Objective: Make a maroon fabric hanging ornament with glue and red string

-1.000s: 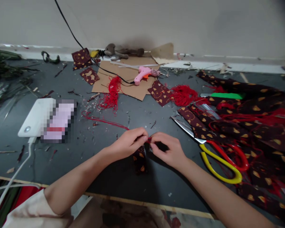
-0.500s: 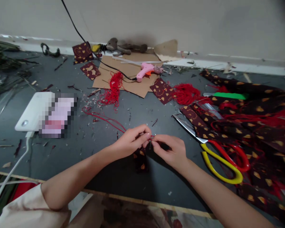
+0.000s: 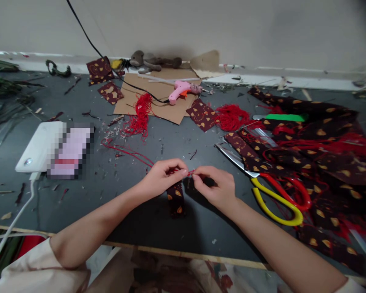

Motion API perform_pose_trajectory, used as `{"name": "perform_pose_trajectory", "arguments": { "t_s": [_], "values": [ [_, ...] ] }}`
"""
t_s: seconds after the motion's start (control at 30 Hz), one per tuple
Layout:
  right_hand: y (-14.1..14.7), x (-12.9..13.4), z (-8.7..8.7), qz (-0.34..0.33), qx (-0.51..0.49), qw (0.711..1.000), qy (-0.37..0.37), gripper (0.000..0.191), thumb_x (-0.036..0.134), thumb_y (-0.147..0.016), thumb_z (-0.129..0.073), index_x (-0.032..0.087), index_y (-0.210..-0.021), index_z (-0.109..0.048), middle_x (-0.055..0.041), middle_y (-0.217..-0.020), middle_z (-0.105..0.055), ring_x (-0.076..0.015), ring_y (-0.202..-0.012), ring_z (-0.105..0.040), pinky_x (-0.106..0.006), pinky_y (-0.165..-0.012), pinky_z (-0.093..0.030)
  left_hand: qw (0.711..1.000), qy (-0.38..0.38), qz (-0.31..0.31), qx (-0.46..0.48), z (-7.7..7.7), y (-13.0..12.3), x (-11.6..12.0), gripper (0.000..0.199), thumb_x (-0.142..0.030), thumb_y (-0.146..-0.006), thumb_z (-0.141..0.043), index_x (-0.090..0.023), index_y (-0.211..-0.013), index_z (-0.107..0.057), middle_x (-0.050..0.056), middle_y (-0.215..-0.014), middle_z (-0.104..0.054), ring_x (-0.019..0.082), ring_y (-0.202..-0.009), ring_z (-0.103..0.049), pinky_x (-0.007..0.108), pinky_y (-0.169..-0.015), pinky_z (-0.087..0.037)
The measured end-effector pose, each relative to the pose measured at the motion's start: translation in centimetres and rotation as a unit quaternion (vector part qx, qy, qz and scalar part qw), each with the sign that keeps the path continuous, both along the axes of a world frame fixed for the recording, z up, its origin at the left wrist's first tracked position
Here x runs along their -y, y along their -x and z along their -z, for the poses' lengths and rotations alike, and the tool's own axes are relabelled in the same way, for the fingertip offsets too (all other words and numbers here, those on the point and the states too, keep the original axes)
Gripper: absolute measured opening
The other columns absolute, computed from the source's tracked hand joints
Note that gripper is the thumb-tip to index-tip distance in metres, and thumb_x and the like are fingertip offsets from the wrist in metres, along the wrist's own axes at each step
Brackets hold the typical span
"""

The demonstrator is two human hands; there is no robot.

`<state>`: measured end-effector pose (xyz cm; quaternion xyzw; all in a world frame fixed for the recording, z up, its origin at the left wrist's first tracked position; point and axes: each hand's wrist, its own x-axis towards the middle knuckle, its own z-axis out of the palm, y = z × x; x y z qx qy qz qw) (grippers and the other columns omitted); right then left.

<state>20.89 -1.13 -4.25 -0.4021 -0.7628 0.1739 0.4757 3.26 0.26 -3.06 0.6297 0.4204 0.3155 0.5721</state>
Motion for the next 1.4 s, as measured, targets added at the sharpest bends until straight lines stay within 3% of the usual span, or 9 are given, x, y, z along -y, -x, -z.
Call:
{"name": "perform_pose_trajectory", "arguments": {
  "t_s": [0.27,0.43,0.77,1.4],
  "values": [
    [-0.01,0.04,0.01,-0.006,0.005,1.000,0.010,0.009,0.013,-0.077,-0.057,0.021,-0.075,-0.061,0.0041,-0.055,-0.062,-0.0085,-0.043,-0.056,-0.018,-0.047,-0.045,0.999,0.007,-0.032,-0.026,-0.33,-0.01,-0.05,0.024,-0.036,-0.076,-0.058,-0.013,-0.071,-0.063,-0.001,-0.058,-0.050,0.008,-0.053,-0.040,0.018,-0.049,-0.035],
    [0.01,0.06,-0.08,-0.023,0.002,1.000,0.014,0.010,0.012,-0.077,-0.057,0.021,-0.074,-0.060,0.0041,-0.055,-0.062,-0.0080,-0.044,-0.055,-0.018,-0.048,-0.045,0.999,0.021,-0.028,-0.003,-0.21,-0.07,0.03,0.022,-0.034,-0.078,-0.057,-0.013,-0.070,-0.059,-0.003,-0.055,-0.049,0.006,-0.048,-0.040,0.017,-0.046,-0.034],
    [-0.17,-0.22,0.13,-0.065,-0.039,0.996,0.040,0.011,0.010,-0.079,-0.056,0.020,-0.077,-0.059,-0.0006,-0.067,-0.063,-0.0124,-0.061,-0.059,-0.025,-0.059,-0.048,0.999,-0.004,-0.038,0.011,-0.27,0.23,-0.12,0.019,-0.028,-0.078,-0.056,-0.013,-0.067,-0.056,-0.003,-0.058,-0.047,0.006,-0.051,-0.038,0.017,-0.048,-0.031],
    [-0.18,-0.13,0.31,-0.051,-0.068,0.996,0.019,0.012,0.008,-0.076,-0.060,0.020,-0.078,-0.061,-0.0020,-0.068,-0.066,-0.0125,-0.059,-0.061,-0.024,-0.055,-0.050,0.999,-0.009,-0.011,0.047,-0.05,0.43,-0.05,0.028,-0.038,-0.080,-0.059,-0.013,-0.068,-0.058,-0.002,-0.059,-0.051,0.006,-0.051,-0.041,0.018,-0.048,-0.034]
  ]
}}
